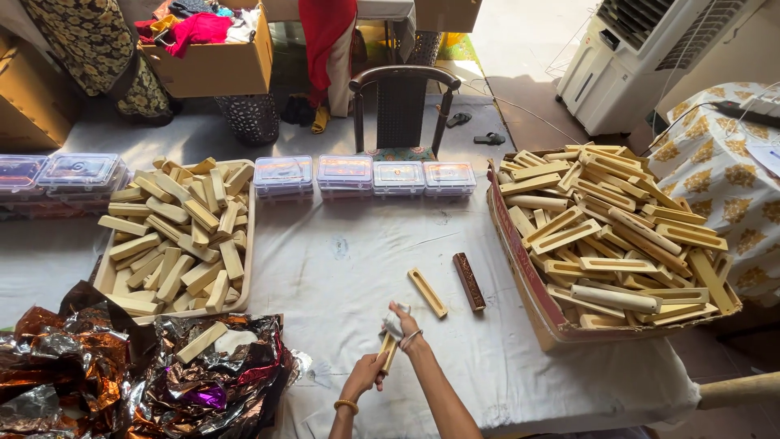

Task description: The person wraps a small wooden block in a shiny metallic foil sheet, folding the edges to seal it. They then place the wrapped block into a cardboard box filled with similar wooden items. The person proceeds to pick up another wooden block and wipes it with a white cloth.

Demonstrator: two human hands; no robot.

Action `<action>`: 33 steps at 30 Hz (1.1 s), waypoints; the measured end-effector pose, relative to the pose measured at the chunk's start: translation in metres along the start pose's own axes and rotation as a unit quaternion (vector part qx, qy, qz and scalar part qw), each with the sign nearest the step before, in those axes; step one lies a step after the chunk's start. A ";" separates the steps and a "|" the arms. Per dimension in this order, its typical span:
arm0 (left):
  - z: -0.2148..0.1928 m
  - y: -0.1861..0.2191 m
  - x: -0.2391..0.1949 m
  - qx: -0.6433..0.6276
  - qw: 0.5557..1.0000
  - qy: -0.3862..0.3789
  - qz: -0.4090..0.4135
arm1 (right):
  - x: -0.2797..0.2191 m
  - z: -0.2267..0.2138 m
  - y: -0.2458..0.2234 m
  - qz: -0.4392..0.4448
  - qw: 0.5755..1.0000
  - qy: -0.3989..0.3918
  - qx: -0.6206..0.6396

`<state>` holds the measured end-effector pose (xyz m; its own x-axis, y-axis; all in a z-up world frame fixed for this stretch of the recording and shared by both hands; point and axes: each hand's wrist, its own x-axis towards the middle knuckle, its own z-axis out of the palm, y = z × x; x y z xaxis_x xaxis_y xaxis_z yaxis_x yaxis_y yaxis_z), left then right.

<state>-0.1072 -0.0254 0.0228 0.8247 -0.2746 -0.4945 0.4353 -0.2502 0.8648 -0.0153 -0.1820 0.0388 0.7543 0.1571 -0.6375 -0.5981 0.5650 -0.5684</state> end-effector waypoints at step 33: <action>0.005 -0.015 0.006 -0.401 0.897 -0.153 -0.105 | -0.035 0.022 -0.012 -0.197 0.973 -0.044 0.113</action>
<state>-0.1102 -0.0279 0.0064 0.6102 -0.5726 -0.5476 0.7901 0.3885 0.4742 -0.0284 -0.1767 0.0791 0.9394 -0.0445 -0.3399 -0.1903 0.7571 -0.6250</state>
